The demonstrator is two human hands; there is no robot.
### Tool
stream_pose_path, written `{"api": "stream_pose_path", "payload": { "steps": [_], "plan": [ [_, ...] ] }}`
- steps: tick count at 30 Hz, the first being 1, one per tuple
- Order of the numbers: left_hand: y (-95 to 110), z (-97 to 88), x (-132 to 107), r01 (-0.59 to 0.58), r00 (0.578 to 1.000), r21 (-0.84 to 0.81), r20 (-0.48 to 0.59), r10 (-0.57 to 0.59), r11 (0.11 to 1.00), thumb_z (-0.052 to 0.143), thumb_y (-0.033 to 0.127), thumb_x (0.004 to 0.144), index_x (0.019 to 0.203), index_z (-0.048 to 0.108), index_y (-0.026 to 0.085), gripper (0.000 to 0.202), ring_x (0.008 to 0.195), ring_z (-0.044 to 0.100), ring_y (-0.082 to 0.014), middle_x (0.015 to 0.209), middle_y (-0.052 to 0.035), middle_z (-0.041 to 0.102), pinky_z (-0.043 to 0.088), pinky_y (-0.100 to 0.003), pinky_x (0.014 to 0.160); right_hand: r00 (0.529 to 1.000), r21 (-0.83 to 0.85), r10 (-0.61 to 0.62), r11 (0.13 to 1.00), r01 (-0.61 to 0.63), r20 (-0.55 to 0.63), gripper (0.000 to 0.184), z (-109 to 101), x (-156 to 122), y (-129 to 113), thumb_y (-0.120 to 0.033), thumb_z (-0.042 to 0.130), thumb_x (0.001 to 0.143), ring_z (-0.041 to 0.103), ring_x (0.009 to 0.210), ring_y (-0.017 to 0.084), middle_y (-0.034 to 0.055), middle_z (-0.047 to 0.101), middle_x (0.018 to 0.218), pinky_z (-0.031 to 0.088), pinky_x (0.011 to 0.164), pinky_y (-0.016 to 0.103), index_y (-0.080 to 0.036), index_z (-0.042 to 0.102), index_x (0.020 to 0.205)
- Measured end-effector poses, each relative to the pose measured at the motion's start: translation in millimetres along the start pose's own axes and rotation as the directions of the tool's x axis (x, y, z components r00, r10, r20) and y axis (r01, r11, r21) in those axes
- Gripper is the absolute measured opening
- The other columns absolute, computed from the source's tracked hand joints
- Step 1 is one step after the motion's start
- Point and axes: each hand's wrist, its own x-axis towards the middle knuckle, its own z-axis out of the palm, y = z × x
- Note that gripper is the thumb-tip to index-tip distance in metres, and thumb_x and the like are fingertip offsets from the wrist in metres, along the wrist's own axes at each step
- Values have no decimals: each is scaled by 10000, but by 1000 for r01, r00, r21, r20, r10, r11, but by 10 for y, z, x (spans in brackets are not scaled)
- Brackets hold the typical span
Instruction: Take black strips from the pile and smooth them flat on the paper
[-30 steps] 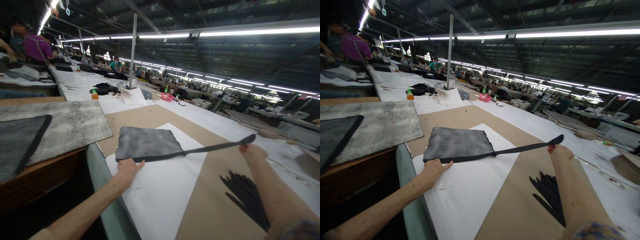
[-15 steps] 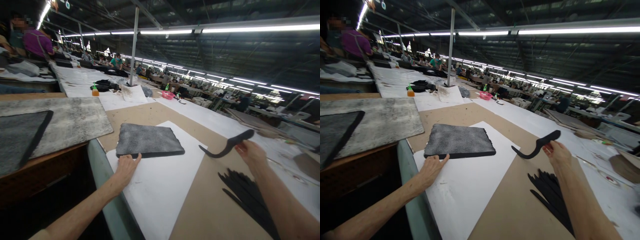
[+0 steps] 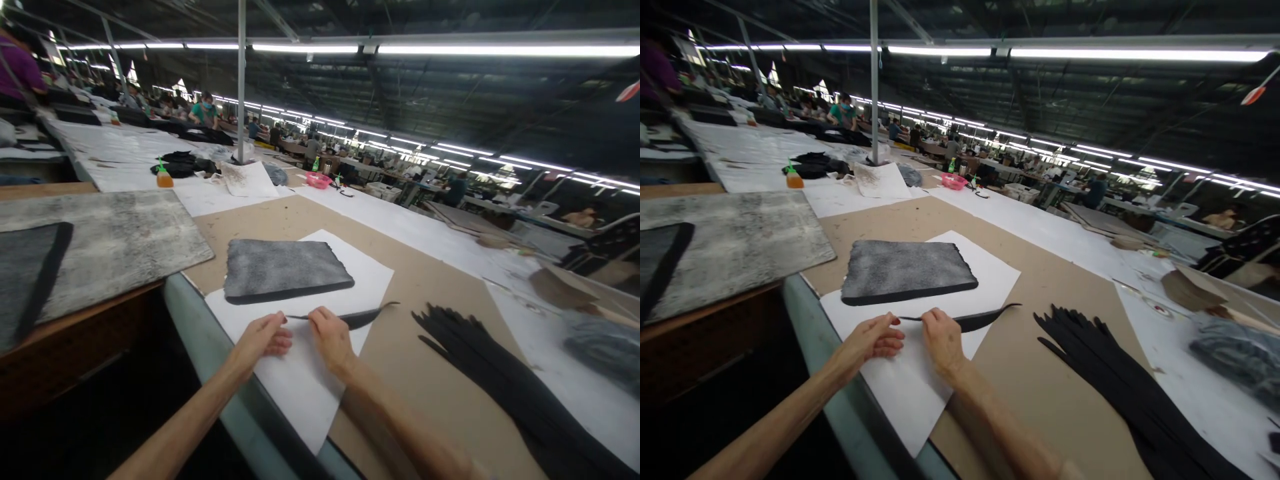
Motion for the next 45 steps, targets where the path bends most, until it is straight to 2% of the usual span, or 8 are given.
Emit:
{"api": "stream_pose_path", "payload": {
  "steps": [3,7,12,17,22,27,33,45],
  "plan": [
    [27,-49,-39,60,994,-83,-89,-67,995,563,513,738,921,484,122,439,625,626,-180,731,-83,619,528,-315,614,978,-144,-185,970,198,99,106,165,-94,-304,-121,494,836,492,735,150,19,550,784,373,671,268,-182,548,768],
    [-26,-195,-18,76,984,89,-169,-61,993,584,141,670,972,433,143,338,517,586,-145,586,28,540,507,-264,521,949,-169,-279,938,303,148,88,252,-135,-460,-130,515,832,474,735,154,17,536,784,363,664,282,-177,525,758],
    [-114,-282,34,23,971,440,-225,85,898,453,6,579,1049,436,154,493,473,518,-107,616,42,549,410,-205,467,906,-102,-369,913,395,209,94,227,-166,-459,-111,492,838,475,756,174,26,557,809,372,681,305,-172,542,788],
    [-168,-349,5,-122,932,729,-150,330,674,435,2,558,1082,505,181,558,669,536,-128,701,18,596,381,-221,599,962,55,-229,973,223,149,267,112,-107,-403,-30,431,830,496,893,186,50,583,993,387,790,313,-176,580,997],
    [-252,-372,-52,-169,913,740,-132,387,651,409,17,600,1099,519,188,539,694,531,-129,735,15,607,388,-226,646,956,162,-73,986,28,282,262,131,84,-422,-120,491,840,492,962,184,35,557,1082,381,838,313,-196,562,1081],
    [-253,-407,-101,-177,908,748,-127,400,639,398,12,616,1081,539,169,511,721,546,-137,754,1,620,408,-235,690,921,116,-142,988,107,362,170,281,205,-490,-119,483,844,493,873,166,11,586,885,363,800,285,-202,618,906],
    [-175,-513,-137,-89,923,869,-112,369,487,372,12,657,956,616,164,415,887,564,-189,900,-56,643,418,-293,791,905,51,-220,975,216,365,175,359,294,-567,-137,471,861,489,844,159,17,581,845,345,765,267,-206,630,887],
    [-132,-586,-160,-72,930,945,-52,365,319,383,121,822,831,645,166,266,846,540,-201,834,-71,585,420,-304,702,922,40,-318,947,318,222,123,451,288,-529,-141,507,851,488,801,166,20,567,830,364,730,286,-200,614,836]
  ]
}}
